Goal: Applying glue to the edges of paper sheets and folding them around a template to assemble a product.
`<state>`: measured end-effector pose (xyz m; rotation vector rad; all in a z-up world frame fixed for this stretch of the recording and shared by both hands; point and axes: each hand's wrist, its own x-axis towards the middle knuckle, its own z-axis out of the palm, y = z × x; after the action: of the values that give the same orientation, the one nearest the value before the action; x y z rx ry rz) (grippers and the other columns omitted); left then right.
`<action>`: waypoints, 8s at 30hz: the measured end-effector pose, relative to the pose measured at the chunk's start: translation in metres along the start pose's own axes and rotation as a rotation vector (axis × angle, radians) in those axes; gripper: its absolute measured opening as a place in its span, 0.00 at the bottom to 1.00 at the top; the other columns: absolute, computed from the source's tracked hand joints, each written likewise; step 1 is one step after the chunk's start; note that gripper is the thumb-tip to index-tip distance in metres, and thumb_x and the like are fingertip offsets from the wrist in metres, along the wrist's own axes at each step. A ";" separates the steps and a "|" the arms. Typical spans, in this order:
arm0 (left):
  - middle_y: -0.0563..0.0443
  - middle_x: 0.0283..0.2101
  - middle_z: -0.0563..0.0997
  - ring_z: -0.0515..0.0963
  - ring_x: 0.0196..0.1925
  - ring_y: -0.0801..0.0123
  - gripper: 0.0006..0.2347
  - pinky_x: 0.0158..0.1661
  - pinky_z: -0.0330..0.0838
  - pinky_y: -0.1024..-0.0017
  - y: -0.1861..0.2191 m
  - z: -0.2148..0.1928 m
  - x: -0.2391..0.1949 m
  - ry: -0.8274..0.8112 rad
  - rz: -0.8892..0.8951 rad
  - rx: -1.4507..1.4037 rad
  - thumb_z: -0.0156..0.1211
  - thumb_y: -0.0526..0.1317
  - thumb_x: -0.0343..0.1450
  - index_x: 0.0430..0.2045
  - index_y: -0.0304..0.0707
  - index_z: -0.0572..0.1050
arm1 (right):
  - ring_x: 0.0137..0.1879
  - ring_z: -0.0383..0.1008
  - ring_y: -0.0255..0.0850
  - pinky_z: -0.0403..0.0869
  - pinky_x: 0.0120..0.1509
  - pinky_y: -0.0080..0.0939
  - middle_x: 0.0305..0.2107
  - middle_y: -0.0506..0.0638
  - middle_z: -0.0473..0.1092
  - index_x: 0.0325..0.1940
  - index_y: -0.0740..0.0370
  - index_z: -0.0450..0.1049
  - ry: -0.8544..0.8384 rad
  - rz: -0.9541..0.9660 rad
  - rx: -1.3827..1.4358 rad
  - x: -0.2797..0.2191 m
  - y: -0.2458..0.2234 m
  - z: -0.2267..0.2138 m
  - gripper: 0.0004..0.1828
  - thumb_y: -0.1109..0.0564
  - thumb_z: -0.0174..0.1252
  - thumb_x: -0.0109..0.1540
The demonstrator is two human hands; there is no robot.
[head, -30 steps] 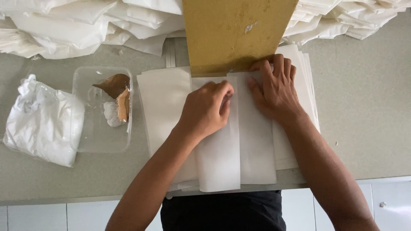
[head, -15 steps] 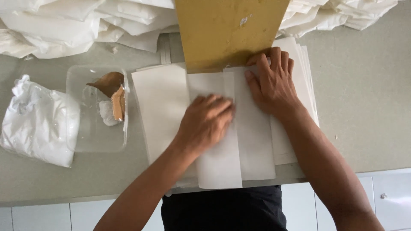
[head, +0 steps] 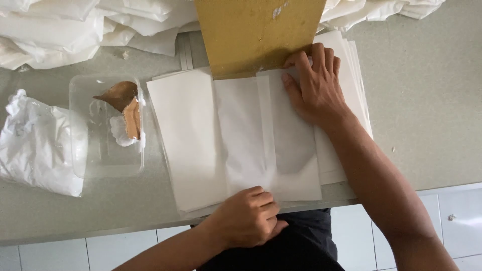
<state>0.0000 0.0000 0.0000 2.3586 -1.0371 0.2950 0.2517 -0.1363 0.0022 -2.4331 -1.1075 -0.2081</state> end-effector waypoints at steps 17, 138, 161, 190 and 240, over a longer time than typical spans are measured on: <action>0.36 0.57 0.74 0.74 0.61 0.53 0.18 0.57 0.73 0.66 -0.121 -0.014 0.076 0.124 -0.469 0.431 0.49 0.30 0.72 0.57 0.18 0.69 | 0.49 0.56 0.56 0.60 0.53 0.57 0.45 0.59 0.57 0.53 0.60 0.64 -0.009 0.007 -0.005 0.000 0.004 0.001 0.12 0.51 0.48 0.70; 0.40 0.59 0.74 0.71 0.67 0.44 0.12 0.59 0.63 0.47 -0.136 -0.046 0.036 0.119 -0.587 0.195 0.53 0.38 0.73 0.50 0.39 0.74 | 0.63 0.74 0.54 0.71 0.63 0.60 0.53 0.56 0.75 0.59 0.57 0.76 -0.158 -0.172 -0.025 0.068 -0.041 -0.001 0.18 0.53 0.53 0.67; 0.31 0.60 0.73 0.70 0.66 0.41 0.23 0.55 0.67 0.46 -0.132 -0.049 0.053 0.091 -0.685 0.313 0.53 0.42 0.66 0.55 0.31 0.71 | 0.56 0.78 0.47 0.71 0.61 0.54 0.38 0.48 0.80 0.34 0.54 0.84 -0.057 -0.215 -0.014 0.052 -0.016 -0.016 0.03 0.61 0.68 0.58; 0.44 0.61 0.71 0.75 0.63 0.43 0.21 0.47 0.72 0.47 -0.164 0.022 0.049 0.255 -0.653 0.501 0.50 0.50 0.68 0.57 0.57 0.75 | 0.48 0.80 0.54 0.77 0.51 0.54 0.38 0.55 0.79 0.44 0.61 0.82 0.032 -0.646 0.365 0.107 -0.199 0.044 0.09 0.67 0.60 0.62; 0.44 0.57 0.80 0.75 0.60 0.58 0.15 0.51 0.72 0.64 -0.145 -0.016 0.058 0.282 -0.442 0.542 0.61 0.42 0.67 0.44 0.34 0.81 | 0.45 0.71 0.44 0.74 0.47 0.48 0.41 0.38 0.80 0.47 0.48 0.84 0.084 -0.438 -0.029 0.078 -0.004 -0.010 0.10 0.64 0.68 0.69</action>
<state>0.1454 0.0541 -0.0200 2.8245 -0.3044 0.7880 0.3010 -0.0862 0.0367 -2.1529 -1.5946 -0.4607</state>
